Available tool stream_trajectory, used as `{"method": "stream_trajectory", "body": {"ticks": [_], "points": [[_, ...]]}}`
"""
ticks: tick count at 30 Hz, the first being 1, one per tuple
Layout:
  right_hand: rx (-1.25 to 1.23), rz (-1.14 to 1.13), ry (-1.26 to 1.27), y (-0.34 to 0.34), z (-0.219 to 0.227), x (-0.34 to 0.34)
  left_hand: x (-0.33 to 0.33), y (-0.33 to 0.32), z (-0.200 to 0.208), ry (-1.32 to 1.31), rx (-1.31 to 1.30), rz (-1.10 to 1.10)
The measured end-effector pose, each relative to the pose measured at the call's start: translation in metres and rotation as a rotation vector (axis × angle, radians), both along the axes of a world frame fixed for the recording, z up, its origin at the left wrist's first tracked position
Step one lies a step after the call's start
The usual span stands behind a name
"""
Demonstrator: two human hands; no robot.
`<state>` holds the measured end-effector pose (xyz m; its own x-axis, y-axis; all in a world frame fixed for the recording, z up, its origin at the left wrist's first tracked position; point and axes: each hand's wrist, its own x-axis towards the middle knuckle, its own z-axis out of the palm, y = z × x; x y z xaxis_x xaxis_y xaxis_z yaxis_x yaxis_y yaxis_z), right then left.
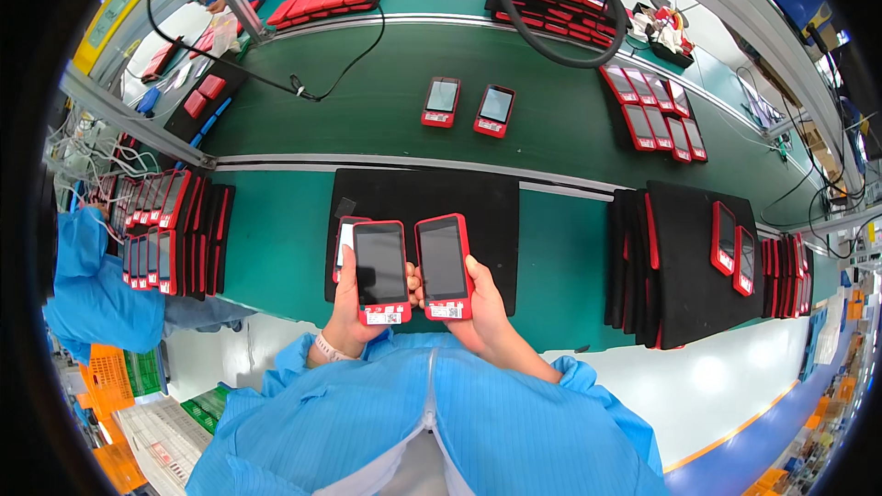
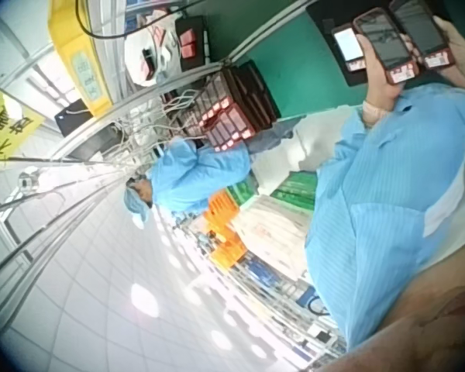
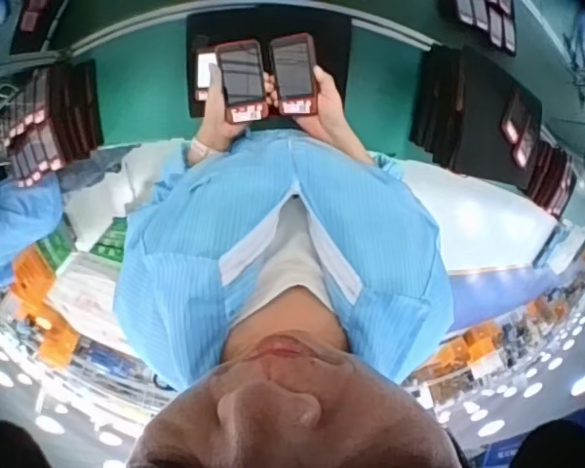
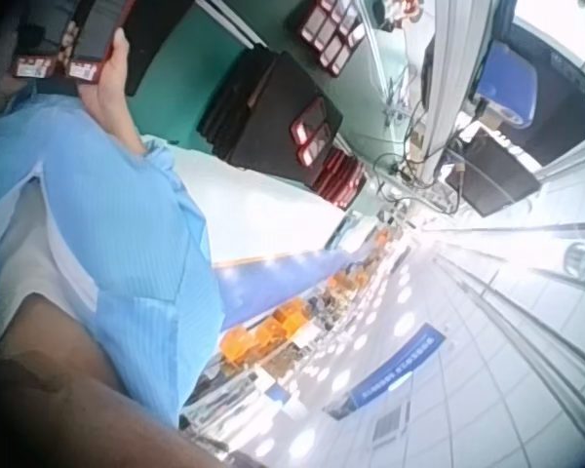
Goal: The person tests handheld electronic devices by picking them up by hand, viewing their screens, tapping on them, and sorting them onto stacks on the workbench.
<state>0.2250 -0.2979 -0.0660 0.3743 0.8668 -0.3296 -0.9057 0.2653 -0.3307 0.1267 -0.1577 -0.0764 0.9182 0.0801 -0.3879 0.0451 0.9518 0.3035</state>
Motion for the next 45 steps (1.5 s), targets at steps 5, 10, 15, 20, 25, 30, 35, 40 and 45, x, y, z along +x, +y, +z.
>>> {"method": "stream_trajectory", "body": {"ticks": [5, 10, 15, 20, 25, 30, 35, 40, 45], "points": [[-0.061, -0.066, 0.102, -0.009, -0.040, 0.021, 0.038, -0.001, -0.039, 0.113, 0.023, -0.125], [-0.187, -0.189, 0.043, -0.043, -0.063, 0.047, 0.081, -0.021, -0.063, 0.124, 0.035, -0.290], [-0.581, -0.414, -0.228, -0.077, -0.079, 0.071, 0.137, -0.057, -0.091, 0.180, 0.263, -0.257], [-1.100, -0.501, -0.709, -0.114, -0.116, 0.102, 0.181, -0.102, -0.108, 0.314, 0.470, -0.277], [-1.366, -0.543, -1.107, -0.143, -0.135, 0.117, 0.196, -0.110, -0.111, 0.118, 1.005, -0.471], [-1.529, -0.339, -1.466, -0.092, -0.099, 0.127, 0.226, -0.017, -0.106, 0.073, 2.116, 0.159], [-1.200, -0.352, -1.563, 0.017, -0.093, 0.181, 0.265, 0.103, -0.129, 0.645, 2.245, 0.194], [-1.481, 0.003, -1.478, 0.105, -0.110, 0.227, 0.279, 0.111, -0.133, 0.733, 2.248, -0.003], [-1.641, 0.168, -1.550, 0.139, -0.117, 0.241, 0.272, 0.126, -0.128, 0.624, 2.194, 0.022]]}}
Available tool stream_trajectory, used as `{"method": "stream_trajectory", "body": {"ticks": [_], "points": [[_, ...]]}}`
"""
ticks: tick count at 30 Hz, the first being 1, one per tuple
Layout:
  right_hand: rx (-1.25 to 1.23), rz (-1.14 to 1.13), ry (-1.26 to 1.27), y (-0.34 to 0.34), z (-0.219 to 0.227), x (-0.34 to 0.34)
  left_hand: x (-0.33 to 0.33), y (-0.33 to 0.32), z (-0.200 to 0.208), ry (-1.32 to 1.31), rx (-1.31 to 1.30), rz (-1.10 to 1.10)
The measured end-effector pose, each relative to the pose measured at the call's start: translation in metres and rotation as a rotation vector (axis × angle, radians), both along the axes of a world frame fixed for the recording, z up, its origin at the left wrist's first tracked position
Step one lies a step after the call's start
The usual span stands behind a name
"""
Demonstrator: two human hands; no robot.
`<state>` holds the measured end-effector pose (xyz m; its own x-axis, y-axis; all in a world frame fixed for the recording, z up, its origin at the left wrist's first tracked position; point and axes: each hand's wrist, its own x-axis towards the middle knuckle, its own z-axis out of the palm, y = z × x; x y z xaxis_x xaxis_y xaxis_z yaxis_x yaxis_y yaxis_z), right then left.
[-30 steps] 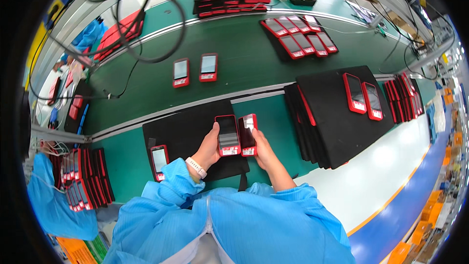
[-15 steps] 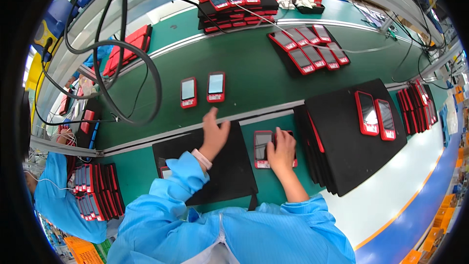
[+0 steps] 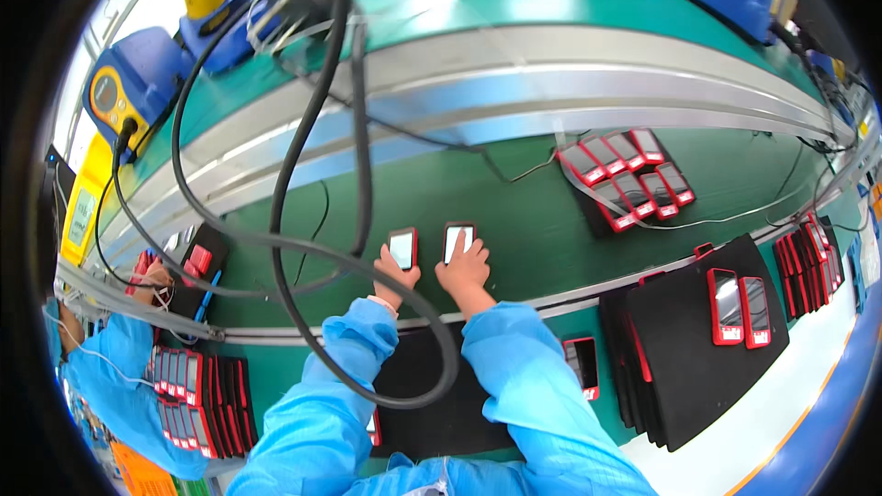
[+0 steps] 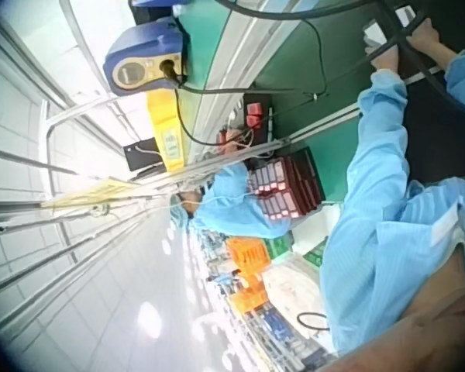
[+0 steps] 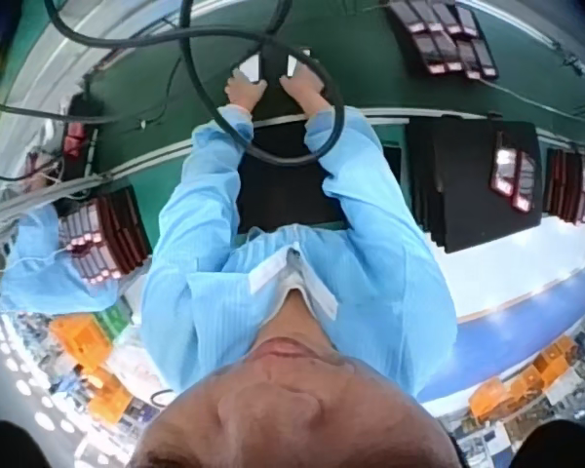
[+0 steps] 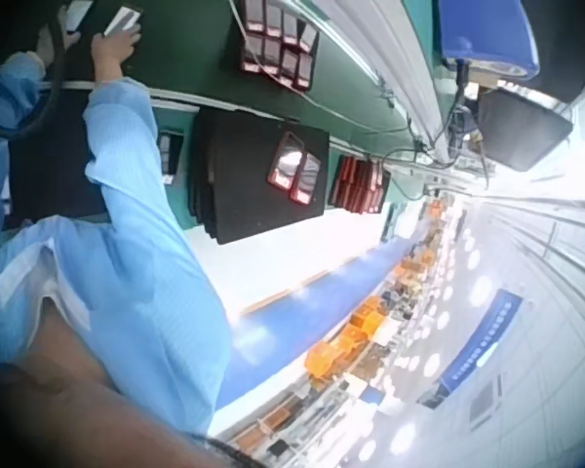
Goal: The person tests handheld electronic devices by picking them up by hand, viewing their screens, tapping on them, and sorting them onto stacks on the workbench.
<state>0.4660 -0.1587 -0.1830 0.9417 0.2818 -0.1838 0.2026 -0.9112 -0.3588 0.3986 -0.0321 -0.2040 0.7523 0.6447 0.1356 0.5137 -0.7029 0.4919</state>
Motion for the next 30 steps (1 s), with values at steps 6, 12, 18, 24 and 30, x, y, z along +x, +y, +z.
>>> {"method": "stream_trajectory", "body": {"ticks": [6, 12, 18, 24, 30], "points": [[0.326, 0.139, 0.159, -0.014, 0.039, -0.052, -0.112, 0.029, 0.032, -0.060, 0.088, -0.085], [0.152, 0.339, 0.058, 0.007, 0.019, -0.166, -0.212, 0.014, 0.026, 0.099, 0.158, 0.093], [0.024, 0.418, 0.087, 0.017, 0.025, -0.212, -0.236, -0.010, 0.035, 0.183, -0.014, 0.104], [0.235, 0.494, 0.149, -0.009, 0.017, -0.230, -0.266, -0.021, 0.028, 0.187, 0.017, 0.094], [0.165, 0.338, -0.014, -0.083, 0.056, -0.204, -0.311, -0.031, 0.030, 0.121, -0.190, 0.295]]}}
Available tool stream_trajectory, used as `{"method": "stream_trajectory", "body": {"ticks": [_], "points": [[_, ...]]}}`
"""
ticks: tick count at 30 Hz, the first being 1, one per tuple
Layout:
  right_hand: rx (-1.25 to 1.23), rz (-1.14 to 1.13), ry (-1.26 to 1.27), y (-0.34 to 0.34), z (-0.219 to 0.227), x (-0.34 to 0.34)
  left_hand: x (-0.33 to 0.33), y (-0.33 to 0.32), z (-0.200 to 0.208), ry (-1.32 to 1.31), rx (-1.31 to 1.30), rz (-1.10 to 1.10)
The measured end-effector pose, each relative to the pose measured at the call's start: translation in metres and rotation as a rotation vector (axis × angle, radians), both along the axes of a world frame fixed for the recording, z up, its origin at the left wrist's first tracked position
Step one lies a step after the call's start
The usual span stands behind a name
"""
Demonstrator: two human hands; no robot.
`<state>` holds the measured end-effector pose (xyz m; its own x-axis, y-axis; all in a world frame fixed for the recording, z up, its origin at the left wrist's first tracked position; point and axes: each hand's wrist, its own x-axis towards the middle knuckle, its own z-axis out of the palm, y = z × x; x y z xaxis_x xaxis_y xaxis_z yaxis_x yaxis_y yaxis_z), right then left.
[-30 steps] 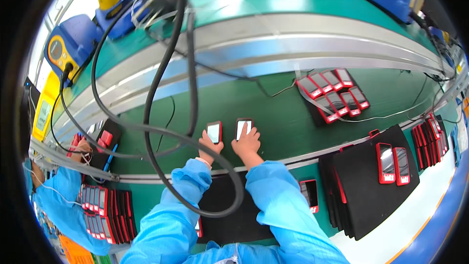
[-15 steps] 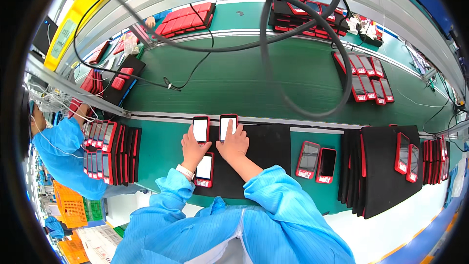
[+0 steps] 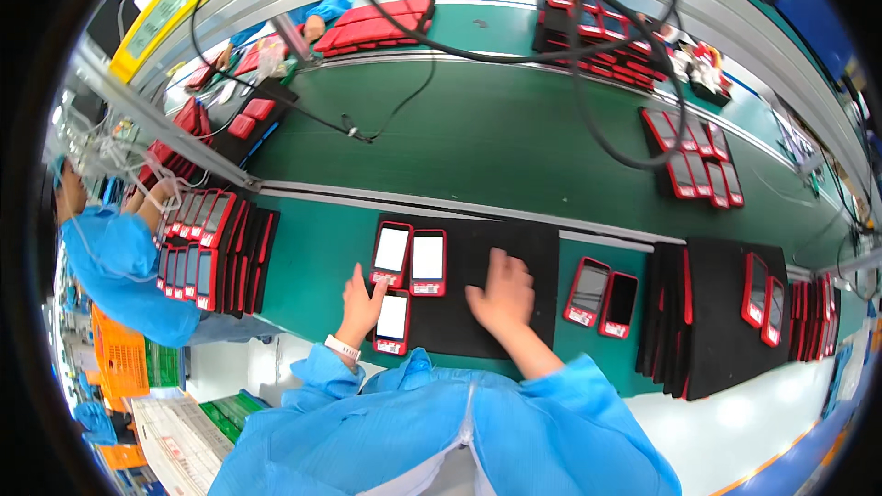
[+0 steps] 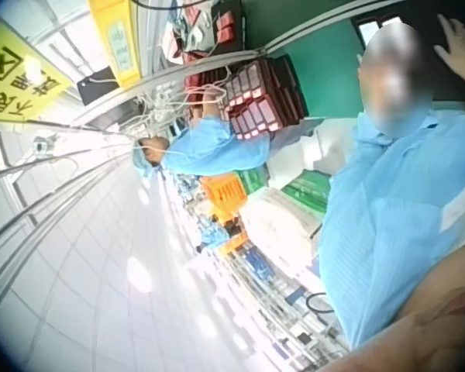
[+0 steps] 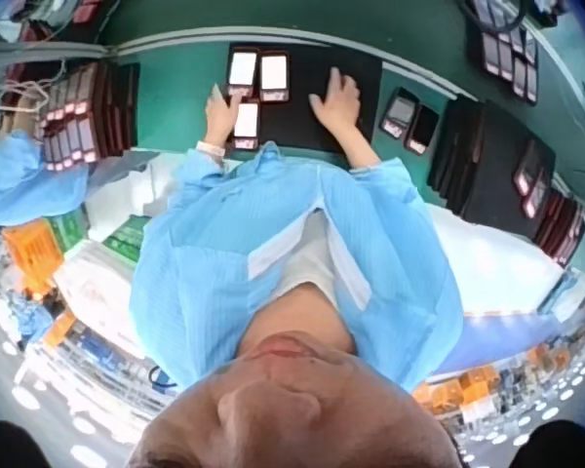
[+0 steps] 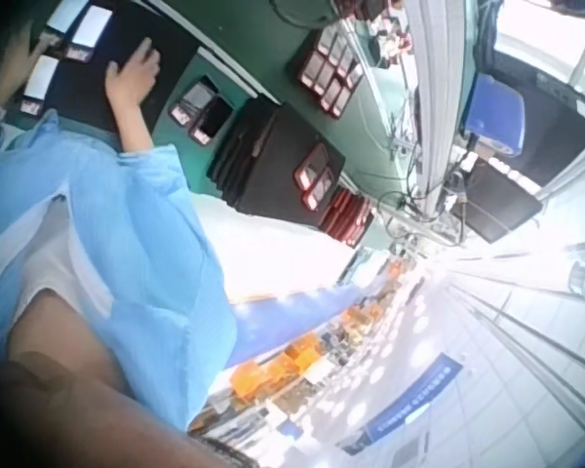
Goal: The person tests handheld electronic devices by picking them up by hand, viewing their screens, tapping on them, and sorting them onto stacks on the workbench.
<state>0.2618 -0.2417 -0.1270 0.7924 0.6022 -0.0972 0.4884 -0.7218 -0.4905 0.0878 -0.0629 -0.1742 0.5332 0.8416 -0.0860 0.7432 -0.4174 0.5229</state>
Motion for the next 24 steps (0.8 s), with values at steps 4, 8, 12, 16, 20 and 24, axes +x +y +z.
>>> {"method": "stream_trajectory", "body": {"ticks": [4, 8, 12, 16, 20, 24], "points": [[-0.184, -0.177, -0.023, -0.074, -0.034, 0.022, -0.010, 0.001, -0.014, -0.055, -0.183, 0.023], [-0.244, -0.251, 0.047, -0.083, -0.044, 0.016, -0.001, 0.011, -0.029, -0.197, -0.525, 0.149], [-0.232, -0.218, 0.153, -0.067, -0.043, 0.017, -0.015, 0.021, -0.034, -0.297, -0.592, 0.209], [-0.193, -0.106, 0.255, -0.036, -0.025, -0.007, -0.034, 0.065, -0.042, -0.314, -0.381, 0.258], [-0.054, 0.076, 0.310, 0.000, -0.025, -0.040, -0.062, 0.134, -0.051, -0.285, -0.306, 0.240], [0.198, 0.249, 0.368, 0.027, -0.038, -0.062, -0.084, 0.188, -0.051, -0.416, -0.329, 0.204]]}}
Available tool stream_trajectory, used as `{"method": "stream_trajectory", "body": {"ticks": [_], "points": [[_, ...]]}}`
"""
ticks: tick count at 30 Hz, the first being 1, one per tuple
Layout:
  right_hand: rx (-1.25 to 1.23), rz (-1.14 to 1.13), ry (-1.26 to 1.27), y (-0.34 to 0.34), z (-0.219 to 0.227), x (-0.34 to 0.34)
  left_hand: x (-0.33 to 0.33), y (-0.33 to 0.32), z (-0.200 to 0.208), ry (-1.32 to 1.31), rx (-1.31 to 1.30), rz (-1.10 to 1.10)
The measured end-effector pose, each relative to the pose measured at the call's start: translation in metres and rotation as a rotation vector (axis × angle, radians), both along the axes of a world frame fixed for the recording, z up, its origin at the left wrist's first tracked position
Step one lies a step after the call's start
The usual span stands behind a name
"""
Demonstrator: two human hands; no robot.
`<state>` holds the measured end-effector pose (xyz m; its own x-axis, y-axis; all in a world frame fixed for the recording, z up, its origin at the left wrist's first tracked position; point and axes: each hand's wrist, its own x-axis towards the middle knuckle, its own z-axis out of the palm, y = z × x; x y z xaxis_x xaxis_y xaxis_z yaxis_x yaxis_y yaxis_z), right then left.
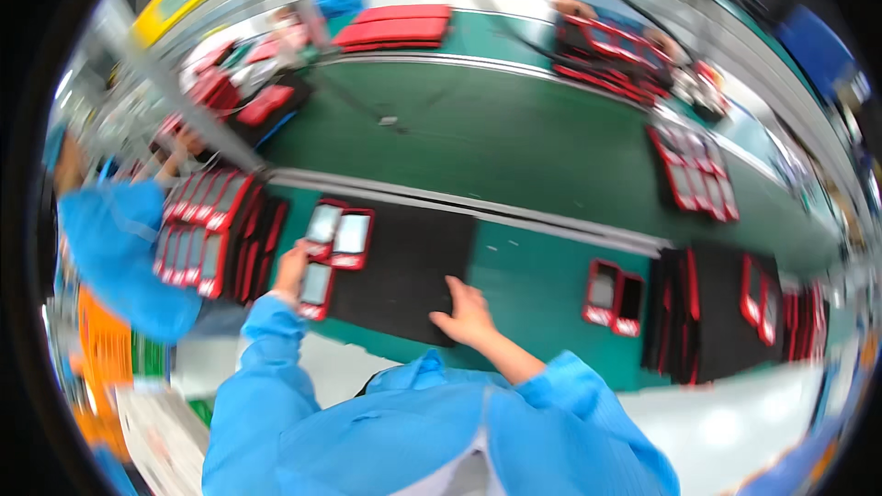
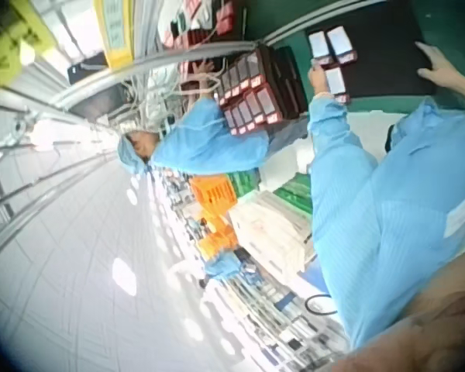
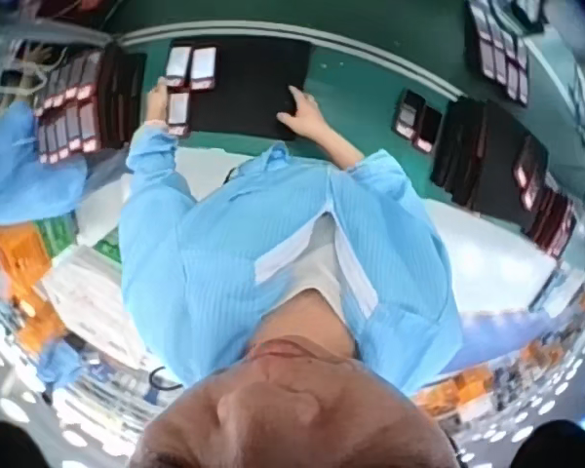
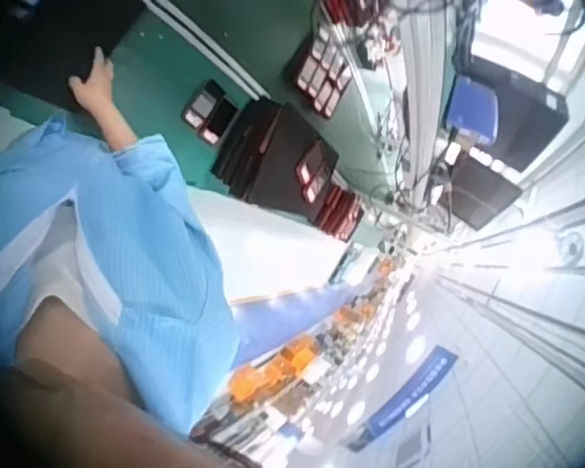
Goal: The person tests handheld electronic devices by picking them up by hand, viewing their screens, tapping on them, and sorting them onto stacks on the workbench.
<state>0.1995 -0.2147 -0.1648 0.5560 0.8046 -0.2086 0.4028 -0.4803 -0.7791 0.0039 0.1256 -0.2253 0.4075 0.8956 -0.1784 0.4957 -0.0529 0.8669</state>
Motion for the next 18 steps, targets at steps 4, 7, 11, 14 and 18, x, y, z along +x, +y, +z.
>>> {"method": "stream_trajectory", "body": {"ticks": [4, 7, 11, 14, 18], "points": [[0.071, -0.041, 0.126, 0.005, -0.002, 0.002, -0.036, 0.041, 0.005, 0.282, 0.129, 0.016], [0.073, -0.387, -0.293, -0.057, -0.009, 0.041, 0.044, -0.033, 0.059, 0.572, 0.506, 0.033], [-0.117, -0.876, -0.568, -0.155, -0.008, 0.094, 0.120, -0.089, 0.054, 0.067, 0.590, -0.461], [-0.308, -1.050, -0.604, -0.206, -0.011, 0.104, 0.189, -0.211, 0.079, 0.012, 0.316, -0.763], [0.096, -0.679, -0.380, -0.208, 0.067, 0.085, 0.235, -0.314, 0.052, -0.002, 0.191, -1.115]]}}
